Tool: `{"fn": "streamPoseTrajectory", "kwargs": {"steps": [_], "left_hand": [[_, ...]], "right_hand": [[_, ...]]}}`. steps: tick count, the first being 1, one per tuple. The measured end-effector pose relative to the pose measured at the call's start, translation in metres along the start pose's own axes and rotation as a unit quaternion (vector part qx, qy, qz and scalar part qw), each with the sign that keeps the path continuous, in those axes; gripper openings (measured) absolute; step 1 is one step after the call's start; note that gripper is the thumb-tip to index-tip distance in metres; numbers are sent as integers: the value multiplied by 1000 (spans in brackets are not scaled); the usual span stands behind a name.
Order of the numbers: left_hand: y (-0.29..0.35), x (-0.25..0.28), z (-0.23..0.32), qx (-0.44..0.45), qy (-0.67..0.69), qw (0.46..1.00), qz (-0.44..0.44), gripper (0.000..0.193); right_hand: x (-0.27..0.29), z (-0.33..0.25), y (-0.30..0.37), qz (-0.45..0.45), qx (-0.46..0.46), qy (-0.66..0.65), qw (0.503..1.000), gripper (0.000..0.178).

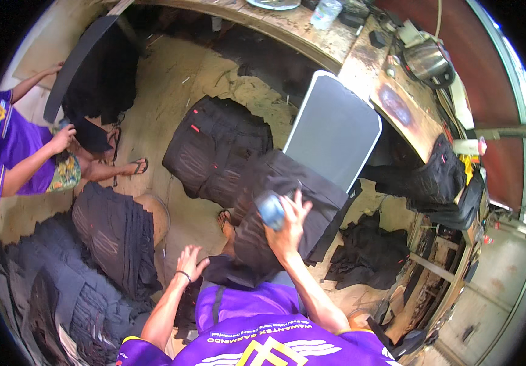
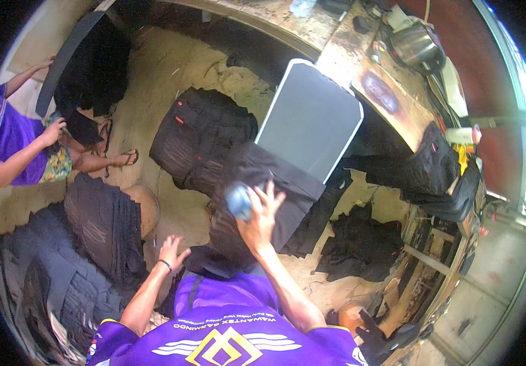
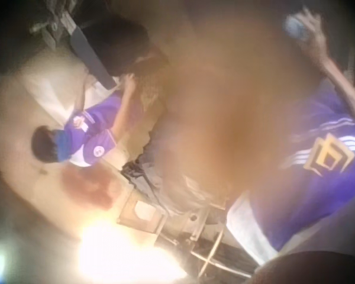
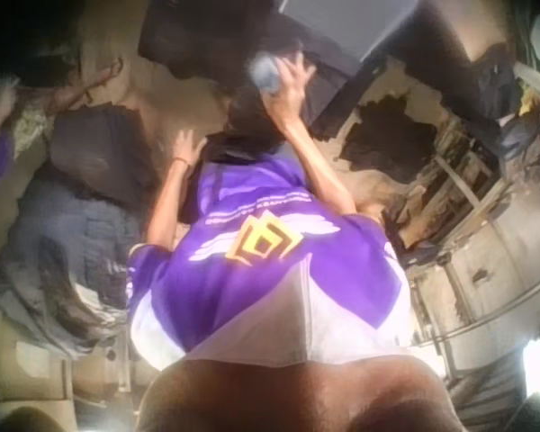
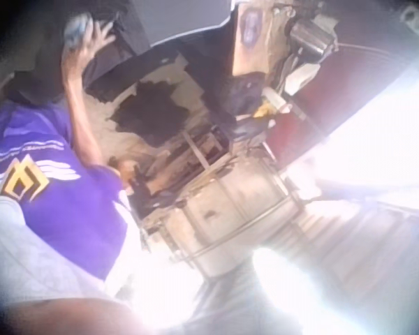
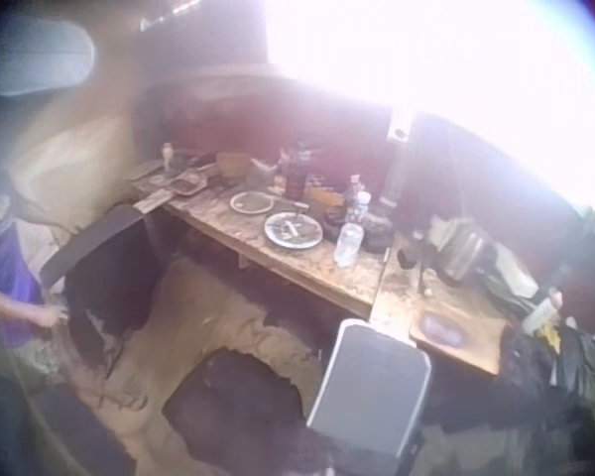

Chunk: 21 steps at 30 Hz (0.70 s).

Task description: The person irons a pair of black trousers on a wooden board using a handheld iron. They repeatedly smooth the fabric, flip the garment, and adjust its position to cover different sections.

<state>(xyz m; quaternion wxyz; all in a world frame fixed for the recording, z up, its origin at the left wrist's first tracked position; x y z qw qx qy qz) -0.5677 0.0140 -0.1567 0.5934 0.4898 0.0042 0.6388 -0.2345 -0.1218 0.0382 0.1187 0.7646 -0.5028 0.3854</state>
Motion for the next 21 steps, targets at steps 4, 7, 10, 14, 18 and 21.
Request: {"fn": "streamPoseTrajectory", "kwargs": {"steps": [4, 7, 10, 14, 18, 21], "left_hand": [[-103, 119, 86, -158, 111, 952, 239, 38], [-134, 182, 210, -270, 108, 885, 364, 40], [-139, 162, 329, -333, 36, 902, 274, 80], [-184, 126, 382, -144, -101, 970, 170, 145], [-276, 157, 429, -128, -124, 964, 196, 151], [-327, 191, 468, -151, -128, 934, 297, 154]], "right_hand": [[-66, -34, -73, -39, 28, -14, 999, 86], [-40, -25, -83, -36, 39, -180, 982, 84], [58, 20, -42, 213, -3, -94, 973, 82], [112, 92, -44, 229, -106, 71, 965, 91], [108, 144, -155, 232, -42, 71, 969, 92], [100, 180, -237, 234, -21, 61, 970, 89]]}}
Point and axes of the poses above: each hand's wrist, its own y-axis away from the middle knuckle, its own x-axis out of the back of the hand, z = x × y, the point moved 9 cm from there along -y, towards the middle knuckle, and after that the axes turned 7 degrees about -x, right-handed, at the moved point
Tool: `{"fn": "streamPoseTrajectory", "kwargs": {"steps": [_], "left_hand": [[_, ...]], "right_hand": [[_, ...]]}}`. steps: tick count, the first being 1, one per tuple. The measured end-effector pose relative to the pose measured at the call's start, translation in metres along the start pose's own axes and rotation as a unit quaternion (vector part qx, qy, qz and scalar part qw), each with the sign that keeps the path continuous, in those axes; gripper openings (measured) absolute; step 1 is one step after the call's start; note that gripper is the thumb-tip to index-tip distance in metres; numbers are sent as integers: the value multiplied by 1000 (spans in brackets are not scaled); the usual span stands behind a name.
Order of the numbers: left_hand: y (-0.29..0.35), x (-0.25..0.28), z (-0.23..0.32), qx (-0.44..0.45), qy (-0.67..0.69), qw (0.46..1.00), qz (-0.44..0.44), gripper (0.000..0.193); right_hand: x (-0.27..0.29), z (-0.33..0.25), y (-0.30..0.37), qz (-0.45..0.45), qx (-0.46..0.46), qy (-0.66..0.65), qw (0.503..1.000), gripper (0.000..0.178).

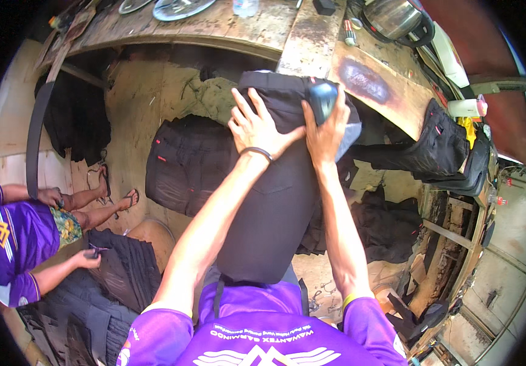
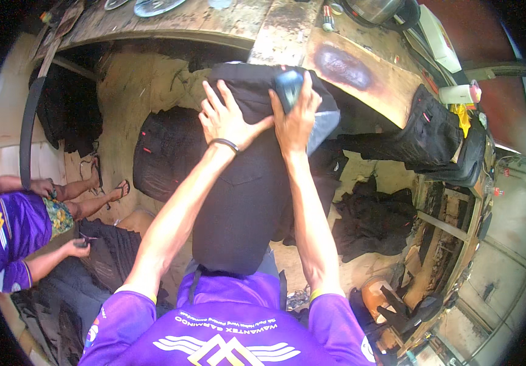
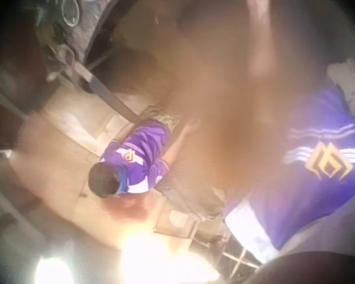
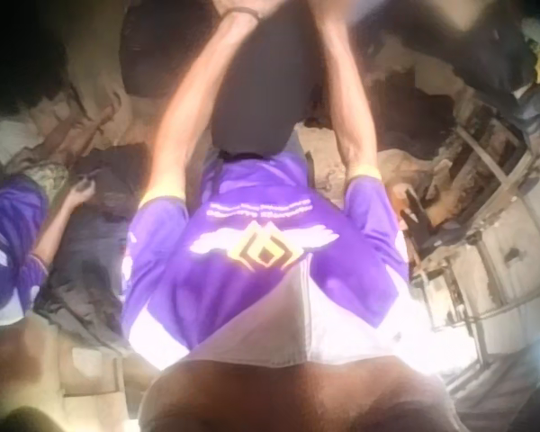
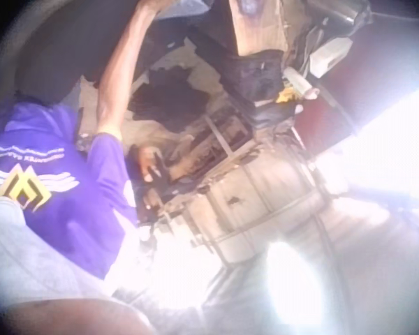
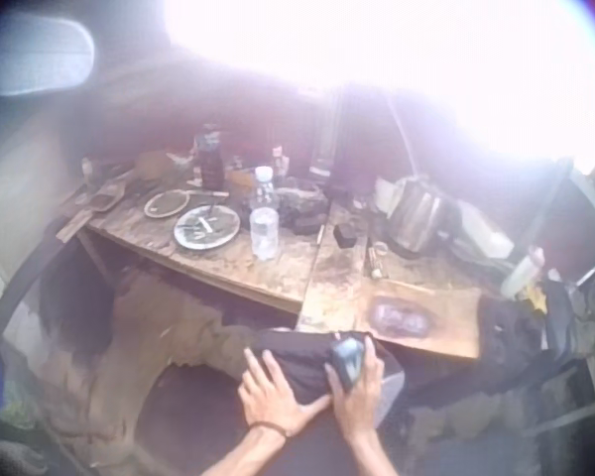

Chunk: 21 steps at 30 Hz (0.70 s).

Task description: The person irons a pair of black trousers on a wooden board using a handheld iron. They repeatedly smooth the fabric, flip the garment, and adjust its position to cover different sections.

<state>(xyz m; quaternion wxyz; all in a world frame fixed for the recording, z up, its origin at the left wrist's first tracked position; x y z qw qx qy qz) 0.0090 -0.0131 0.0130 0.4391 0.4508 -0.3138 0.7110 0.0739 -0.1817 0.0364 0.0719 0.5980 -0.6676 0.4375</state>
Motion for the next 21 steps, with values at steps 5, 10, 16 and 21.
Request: {"fn": "streamPoseTrajectory", "kwargs": {"steps": [5, 10, 16, 21], "left_hand": [[-19, -9, -6, 21, 19, 1000, 6, 151], [-17, 0, 29, -219, 10, 974, 62, 128], [-54, -16, 45, -171, -47, 983, -47, 122], [-63, -11, 63, -200, -51, 978, 2, 116]], "right_hand": [[-13, 14, -53, 28, -16, -49, 998, 83], [70, 7, -31, 40, -173, -240, 954, 70], [111, -59, 106, -128, -107, -144, 975, 75], [82, -72, 150, -62, -46, -4, 997, 67]]}}
Point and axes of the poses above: each hand's wrist, its own y-axis away from the middle knuckle, its own x-axis out of the back of the hand, z = x × y, the point moved 9 cm from there along -y, towards the middle knuckle, and after that the axes turned 7 degrees about -x, right-handed, at the moved point
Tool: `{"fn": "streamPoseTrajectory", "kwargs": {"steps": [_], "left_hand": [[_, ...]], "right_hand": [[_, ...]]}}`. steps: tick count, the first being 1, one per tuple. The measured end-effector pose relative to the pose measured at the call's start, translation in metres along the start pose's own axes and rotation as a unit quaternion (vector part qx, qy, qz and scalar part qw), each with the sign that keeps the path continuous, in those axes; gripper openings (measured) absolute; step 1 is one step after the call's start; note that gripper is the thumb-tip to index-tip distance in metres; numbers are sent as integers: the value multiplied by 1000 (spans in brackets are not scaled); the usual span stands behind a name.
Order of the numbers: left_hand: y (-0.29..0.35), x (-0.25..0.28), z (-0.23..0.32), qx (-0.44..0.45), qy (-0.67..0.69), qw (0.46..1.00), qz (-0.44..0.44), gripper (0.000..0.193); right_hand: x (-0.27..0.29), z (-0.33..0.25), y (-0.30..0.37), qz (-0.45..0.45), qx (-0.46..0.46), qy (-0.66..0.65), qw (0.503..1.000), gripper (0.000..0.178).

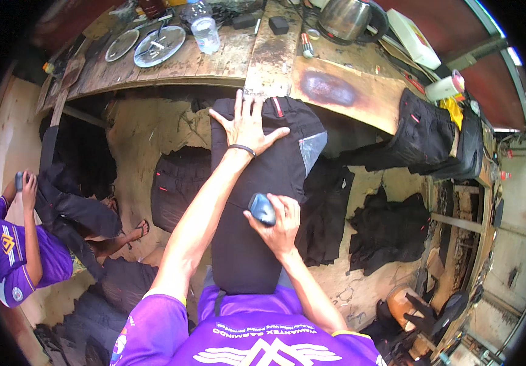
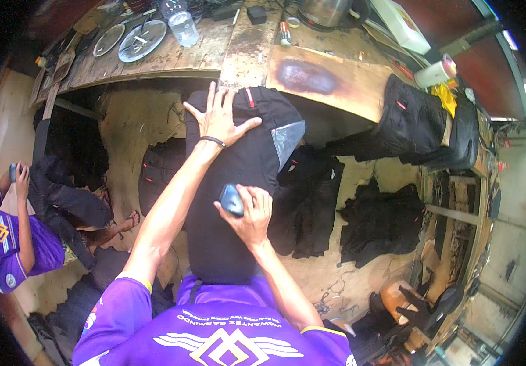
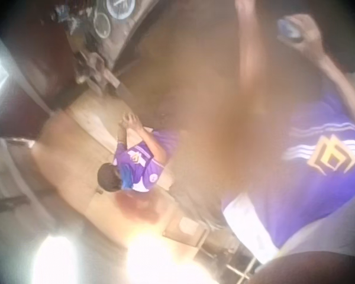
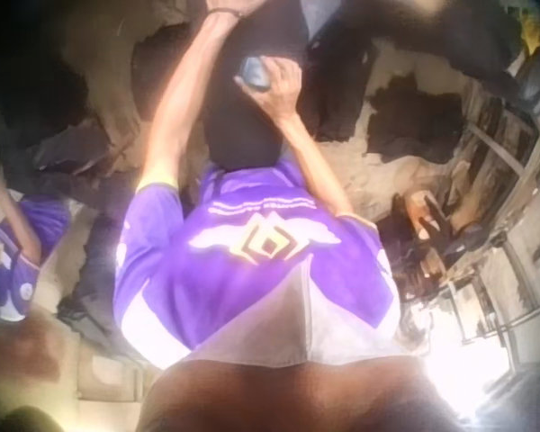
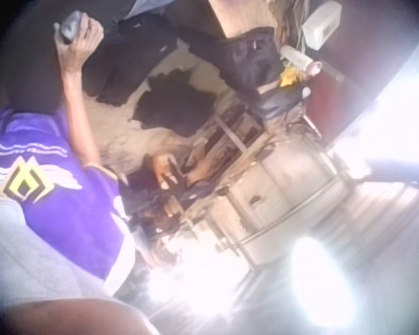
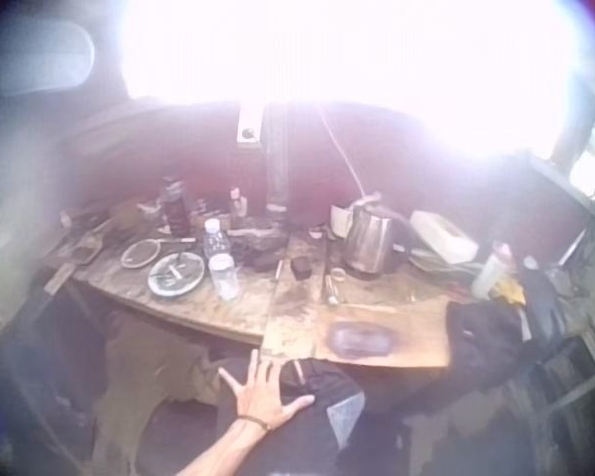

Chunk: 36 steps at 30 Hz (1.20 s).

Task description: The person irons a pair of black trousers on a wooden board using a handheld iron. They repeatedly smooth the fabric, flip the garment, and adjust its position to cover different sections.

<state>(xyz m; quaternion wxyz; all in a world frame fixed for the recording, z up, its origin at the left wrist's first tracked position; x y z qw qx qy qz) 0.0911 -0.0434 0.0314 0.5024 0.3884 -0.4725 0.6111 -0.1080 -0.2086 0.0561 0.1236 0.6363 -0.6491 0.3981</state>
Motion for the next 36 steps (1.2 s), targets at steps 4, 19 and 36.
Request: {"fn": "streamPoseTrajectory", "kwargs": {"steps": [4, 19, 36], "left_hand": [[-1, 11, 4, -60, 26, 995, 73, 108], [-64, -18, -23, -124, 52, 987, -89, 104], [-96, -21, -22, -109, 70, 981, -146, 104]], "right_hand": [[-5, -10, -21, 21, 17, 30, 999, 63], [-17, -14, -45, -73, 75, 109, 989, 47], [-16, 21, -106, -96, 43, 160, 982, 39]]}}
Point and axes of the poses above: each hand's wrist, its own y-axis away from the middle knuckle, its own x-axis out of the back of the hand, z = x × y, the point moved 9 cm from there along -y, towards the middle knuckle, and after that the axes turned 7 degrees about -x, right-handed, at the moved point
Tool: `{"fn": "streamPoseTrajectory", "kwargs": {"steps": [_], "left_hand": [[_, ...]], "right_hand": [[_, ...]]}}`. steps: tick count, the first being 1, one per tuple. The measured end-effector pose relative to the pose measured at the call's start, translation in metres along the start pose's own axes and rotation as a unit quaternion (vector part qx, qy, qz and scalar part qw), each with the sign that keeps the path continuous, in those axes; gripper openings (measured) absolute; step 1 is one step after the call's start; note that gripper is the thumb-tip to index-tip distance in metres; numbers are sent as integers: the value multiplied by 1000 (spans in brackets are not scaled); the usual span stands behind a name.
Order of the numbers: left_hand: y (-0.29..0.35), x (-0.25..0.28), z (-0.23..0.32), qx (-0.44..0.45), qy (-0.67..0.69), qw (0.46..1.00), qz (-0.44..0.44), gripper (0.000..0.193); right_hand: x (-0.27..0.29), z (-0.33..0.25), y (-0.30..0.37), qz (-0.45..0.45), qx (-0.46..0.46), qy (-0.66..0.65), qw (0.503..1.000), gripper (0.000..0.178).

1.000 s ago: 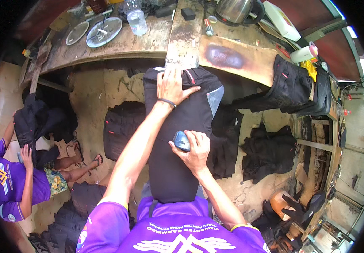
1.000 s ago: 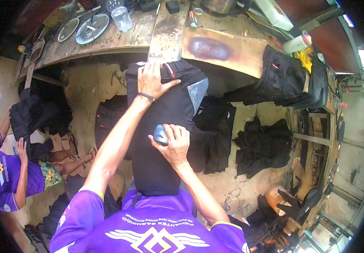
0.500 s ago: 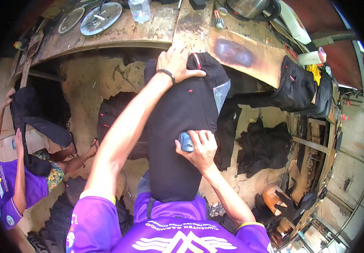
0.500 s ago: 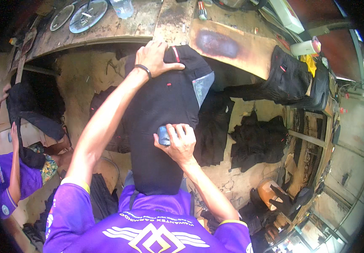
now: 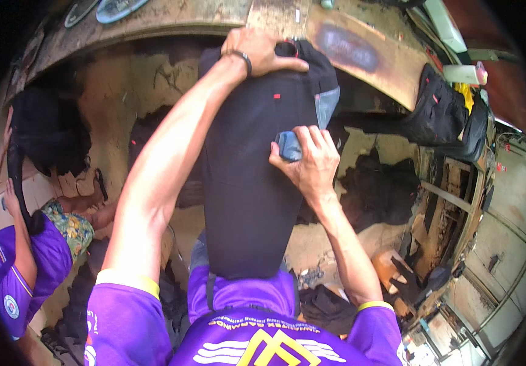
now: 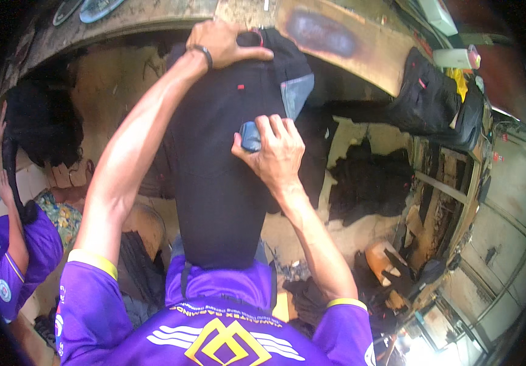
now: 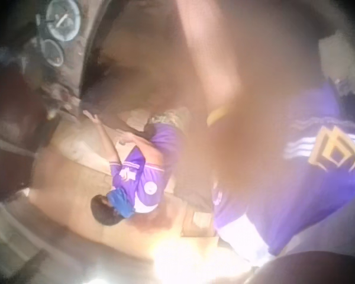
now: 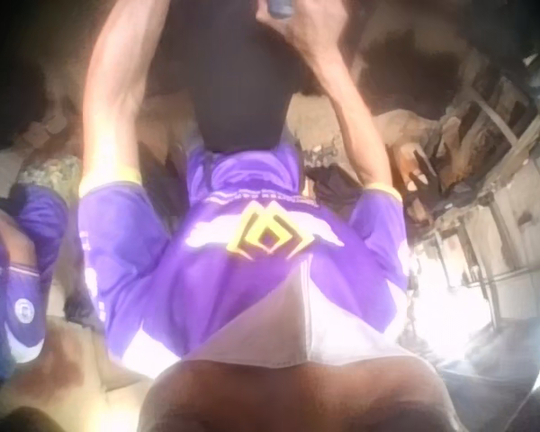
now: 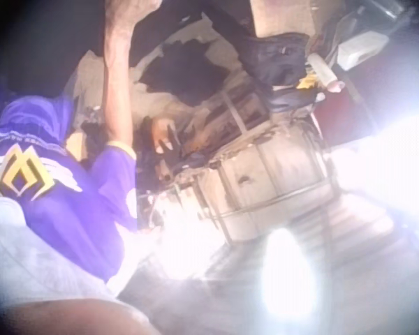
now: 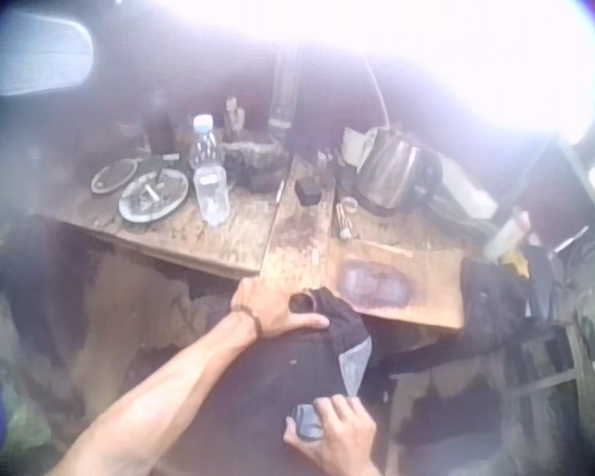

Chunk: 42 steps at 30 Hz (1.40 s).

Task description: The person irons a pair of black trousers on a wooden board using a handheld iron. They repeatedly smooth the fabric, flip the garment, and adjust its position to cover different sections.

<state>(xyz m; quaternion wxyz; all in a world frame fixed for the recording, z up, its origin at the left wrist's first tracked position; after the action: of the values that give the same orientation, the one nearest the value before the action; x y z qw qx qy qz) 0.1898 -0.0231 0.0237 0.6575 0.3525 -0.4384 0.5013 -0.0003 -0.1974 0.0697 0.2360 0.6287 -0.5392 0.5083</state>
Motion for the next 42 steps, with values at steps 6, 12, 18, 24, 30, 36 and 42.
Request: {"fn": "streamPoseTrajectory", "kwargs": {"steps": [6, 12, 18, 24, 30, 36, 42], "left_hand": [[5, 3, 2, 11, 2, 1000, -6, 102], [1, 2, 2, -1, -7, 1000, 5, 105], [3, 1, 1, -2, -9, 1000, 26, 102], [4, 3, 1, -11, -22, 998, 49, 101], [5, 12, 11, -60, -55, 994, 68, 99], [-4, 7, 23, -113, 52, 992, 2, 87], [-8, -11, 18, -78, 53, 993, -70, 96]], "right_hand": [[27, -30, 102, -82, -28, -58, 995, 41], [13, -24, 27, -6, 22, -35, 999, 41], [22, -49, 126, -96, -35, -56, 993, 43], [16, -51, 44, -33, 31, -22, 999, 37], [16, -80, 139, -91, -9, -34, 995, 41], [10, -72, 63, -69, 25, -53, 996, 40], [2, -103, 149, -114, -50, -20, 992, 45]]}}
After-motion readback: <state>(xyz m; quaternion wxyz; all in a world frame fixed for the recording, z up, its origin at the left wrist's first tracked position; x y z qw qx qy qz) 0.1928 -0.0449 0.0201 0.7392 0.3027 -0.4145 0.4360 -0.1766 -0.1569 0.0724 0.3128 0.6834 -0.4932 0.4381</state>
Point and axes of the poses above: each hand's wrist, its own y-axis away from the middle knuckle, its own x-axis out of the back of the hand, z = x × y, the point moved 9 cm from there along -y, towards the middle knuckle, and after that the axes turned 7 degrees about -x, right-handed, at the moved point
